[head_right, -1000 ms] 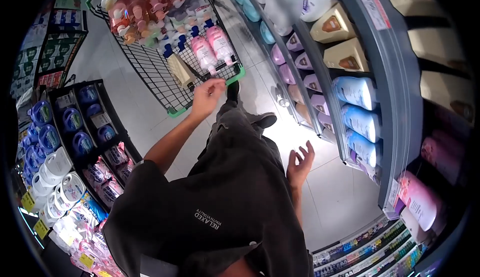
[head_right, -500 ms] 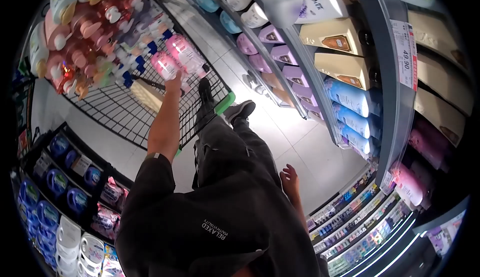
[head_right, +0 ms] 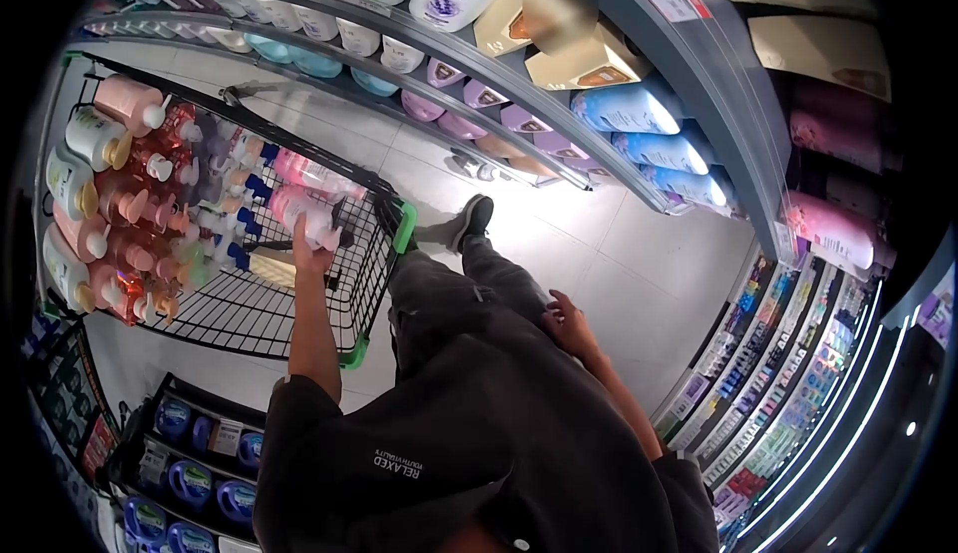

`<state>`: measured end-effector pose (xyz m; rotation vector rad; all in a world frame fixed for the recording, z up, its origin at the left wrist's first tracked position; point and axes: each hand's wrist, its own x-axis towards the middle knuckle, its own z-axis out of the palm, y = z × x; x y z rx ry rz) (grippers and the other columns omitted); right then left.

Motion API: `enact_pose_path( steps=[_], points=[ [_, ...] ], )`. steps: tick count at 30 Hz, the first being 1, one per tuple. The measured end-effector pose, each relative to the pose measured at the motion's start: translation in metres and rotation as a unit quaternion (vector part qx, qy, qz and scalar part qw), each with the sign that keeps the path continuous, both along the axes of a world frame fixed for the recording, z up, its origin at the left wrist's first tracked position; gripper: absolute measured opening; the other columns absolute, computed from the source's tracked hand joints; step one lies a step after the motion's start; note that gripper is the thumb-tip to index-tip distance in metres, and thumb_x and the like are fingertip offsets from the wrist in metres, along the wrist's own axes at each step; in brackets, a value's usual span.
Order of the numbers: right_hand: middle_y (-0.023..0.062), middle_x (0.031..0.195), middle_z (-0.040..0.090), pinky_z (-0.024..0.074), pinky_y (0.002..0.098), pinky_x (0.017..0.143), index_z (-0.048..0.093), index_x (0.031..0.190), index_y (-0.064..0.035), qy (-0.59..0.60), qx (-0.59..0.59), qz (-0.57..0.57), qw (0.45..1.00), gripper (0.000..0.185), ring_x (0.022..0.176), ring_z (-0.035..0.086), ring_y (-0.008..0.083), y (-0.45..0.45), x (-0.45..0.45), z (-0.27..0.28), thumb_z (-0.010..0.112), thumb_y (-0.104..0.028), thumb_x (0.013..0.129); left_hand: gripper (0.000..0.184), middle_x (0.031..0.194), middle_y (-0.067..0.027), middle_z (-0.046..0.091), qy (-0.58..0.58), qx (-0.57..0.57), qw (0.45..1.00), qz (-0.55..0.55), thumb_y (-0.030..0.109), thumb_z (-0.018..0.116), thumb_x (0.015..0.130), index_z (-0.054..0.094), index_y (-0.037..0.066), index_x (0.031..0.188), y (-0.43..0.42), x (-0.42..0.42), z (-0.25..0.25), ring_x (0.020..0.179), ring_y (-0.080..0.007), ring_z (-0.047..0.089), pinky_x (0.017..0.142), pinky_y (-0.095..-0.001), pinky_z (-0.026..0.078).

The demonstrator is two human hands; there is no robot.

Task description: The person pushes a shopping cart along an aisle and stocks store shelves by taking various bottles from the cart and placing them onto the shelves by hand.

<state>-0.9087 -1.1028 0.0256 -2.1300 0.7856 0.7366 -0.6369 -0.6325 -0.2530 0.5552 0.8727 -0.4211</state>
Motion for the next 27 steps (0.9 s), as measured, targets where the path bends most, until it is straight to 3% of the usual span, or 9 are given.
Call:
enact_pose_path(
  steps=[6,11,14,15,21,22,24,25,27],
  points=[
    [0.019,0.125,0.068,0.0558,0.0385,0.093,0.051,0.143,-0.0031,-0.116,0.064,0.097,0.986,0.049,0.109,0.068,0.0265,0.023,0.105,0.013,0.066,-0.017,0.098,0.055,0.113,-0.0109,0.066,-0.068,0.065,0.984,-0.15,0.033,0.075,0.091,0.053,0.004,0.133,0.01,-0.076,0.173,0.101,-0.0262,0.066,0.086,-0.0437,0.057],
    [0.014,0.133,0.063,0.0521,0.0359,0.101,0.052,0.142,-0.0003,-0.178,0.453,-0.001,0.874,0.045,0.115,0.065,0.0201,0.07,0.213,0.072,0.054,-0.029,0.107,0.072,0.116,-0.0079,0.068,-0.282,0.256,0.839,-0.389,0.009,0.091,0.066,0.058,-0.001,0.129,-0.019,-0.057,0.398,0.104,-0.0147,0.064,0.092,-0.0321,0.053],
    [0.0141,0.134,0.062,0.054,0.0363,0.098,0.054,0.141,-0.0018,-0.085,0.67,0.026,0.737,0.062,0.113,0.066,0.0225,0.073,0.242,0.15,0.048,-0.053,0.106,0.083,0.113,-0.0137,0.066,-0.53,0.474,0.506,-0.488,0.02,0.093,0.048,0.066,-0.001,0.123,-0.06,-0.018,0.513,0.105,-0.0298,0.065,0.091,-0.0378,0.052],
    [0.0157,0.137,0.06,0.0537,0.0364,0.099,0.052,0.143,-0.0016,-0.048,0.704,0.071,0.705,0.066,0.116,0.065,0.0225,0.07,0.243,0.176,0.049,-0.056,0.105,0.075,0.123,-0.0144,0.064,-0.55,0.499,0.403,-0.534,0.027,0.086,0.068,0.062,0.003,0.134,-0.077,-0.01,0.559,0.118,-0.0313,0.062,0.099,-0.0407,0.05],
    [0.0125,0.134,0.059,0.0469,0.0358,0.104,0.045,0.147,-0.0027,-0.219,0.506,0.331,0.766,0.091,0.123,0.057,0.0217,0.018,0.201,0.249,0.087,-0.041,0.075,0.086,0.107,-0.0142,0.073,-0.704,0.453,0.095,-0.539,0.021,0.087,0.051,0.064,0.003,0.131,-0.227,0.003,0.663,0.1,-0.0325,0.069,0.109,-0.0501,0.044],
    [0.0109,0.133,0.06,0.0464,0.0363,0.104,0.045,0.146,-0.0031,-0.252,0.473,0.334,0.776,0.095,0.123,0.056,0.0207,0.011,0.193,0.25,0.092,-0.034,0.07,0.066,0.145,-0.0108,0.054,-0.611,0.438,0.063,-0.657,0.026,0.074,0.083,0.055,0.011,0.144,-0.244,0.001,0.682,0.137,-0.031,0.049,0.118,-0.0517,0.034],
    [0.0112,0.136,0.058,0.0456,0.0387,0.106,0.04,0.15,-0.0037,-0.289,0.528,0.225,0.766,0.097,0.124,0.056,0.0217,-0.017,0.174,0.248,0.091,-0.03,0.072,0.087,0.12,-0.0146,0.069,-0.736,0.564,-0.014,-0.374,0.023,0.089,0.056,0.06,0.003,0.136,-0.272,-0.011,0.682,0.117,-0.0359,0.063,0.116,-0.0531,0.036],
    [0.0125,0.141,0.054,0.0429,0.0393,0.11,0.032,0.155,-0.0034,-0.298,0.552,0.145,0.766,0.101,0.128,0.054,0.0223,-0.031,0.161,0.25,0.089,-0.028,0.075,0.088,0.129,-0.0162,0.065,-0.742,0.583,0.001,-0.331,0.027,0.09,0.059,0.058,0.002,0.138,-0.275,-0.009,0.682,0.123,-0.0395,0.059,0.115,-0.0534,0.037],
    [0.0137,0.146,0.05,0.0402,0.0388,0.112,0.026,0.158,-0.0026,-0.365,0.557,0.051,0.744,0.106,0.134,0.049,0.0224,-0.059,0.146,0.258,0.088,-0.03,0.076,0.091,0.143,-0.0179,0.056,-0.794,0.439,0.293,-0.302,0.025,0.091,0.069,0.05,0.0,0.146,-0.282,0.004,0.64,0.13,-0.0329,0.055,0.112,-0.0489,0.042]
  ],
)
